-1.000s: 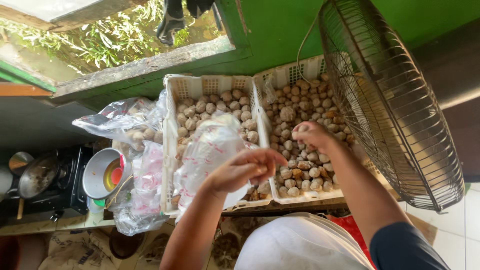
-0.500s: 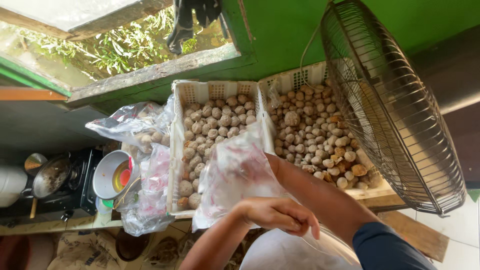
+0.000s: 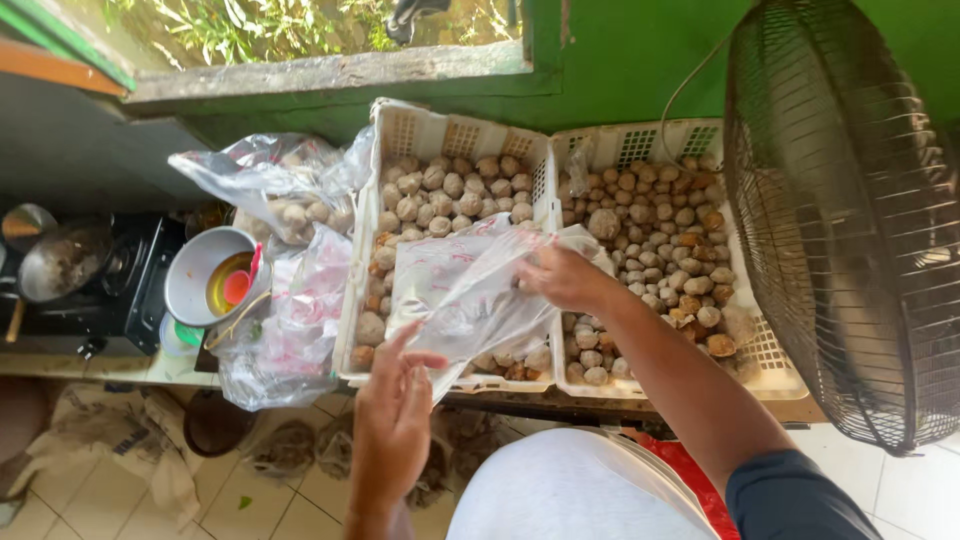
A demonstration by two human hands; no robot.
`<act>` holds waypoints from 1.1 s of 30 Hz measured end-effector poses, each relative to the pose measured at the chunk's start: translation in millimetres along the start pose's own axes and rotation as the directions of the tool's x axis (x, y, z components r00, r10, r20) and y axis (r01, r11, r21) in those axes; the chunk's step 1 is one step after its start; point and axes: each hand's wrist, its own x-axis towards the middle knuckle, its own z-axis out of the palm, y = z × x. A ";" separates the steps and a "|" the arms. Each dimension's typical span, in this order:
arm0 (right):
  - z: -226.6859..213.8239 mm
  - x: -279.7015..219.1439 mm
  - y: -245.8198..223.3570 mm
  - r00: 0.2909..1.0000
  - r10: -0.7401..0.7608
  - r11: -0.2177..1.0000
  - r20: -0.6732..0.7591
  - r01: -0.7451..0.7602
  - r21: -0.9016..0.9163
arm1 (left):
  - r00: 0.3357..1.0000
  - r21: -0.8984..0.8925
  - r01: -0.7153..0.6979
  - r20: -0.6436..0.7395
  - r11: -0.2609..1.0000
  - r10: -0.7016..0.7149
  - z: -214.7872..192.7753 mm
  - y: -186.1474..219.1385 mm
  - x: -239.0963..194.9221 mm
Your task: The person transfers round meatballs from white plastic crates into a clear plastic bag using both hands. The person repeatedly scoops meatballs and places them into the bag, then sets the filled bag on the floor.
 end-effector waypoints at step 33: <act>-6.0 -66.9 122.7 0.936 0.289 0.945 -0.200 -0.246 0.216 | 0.932 -0.058 -0.343 0.105 0.937 0.348 15.1 -17.8 36.5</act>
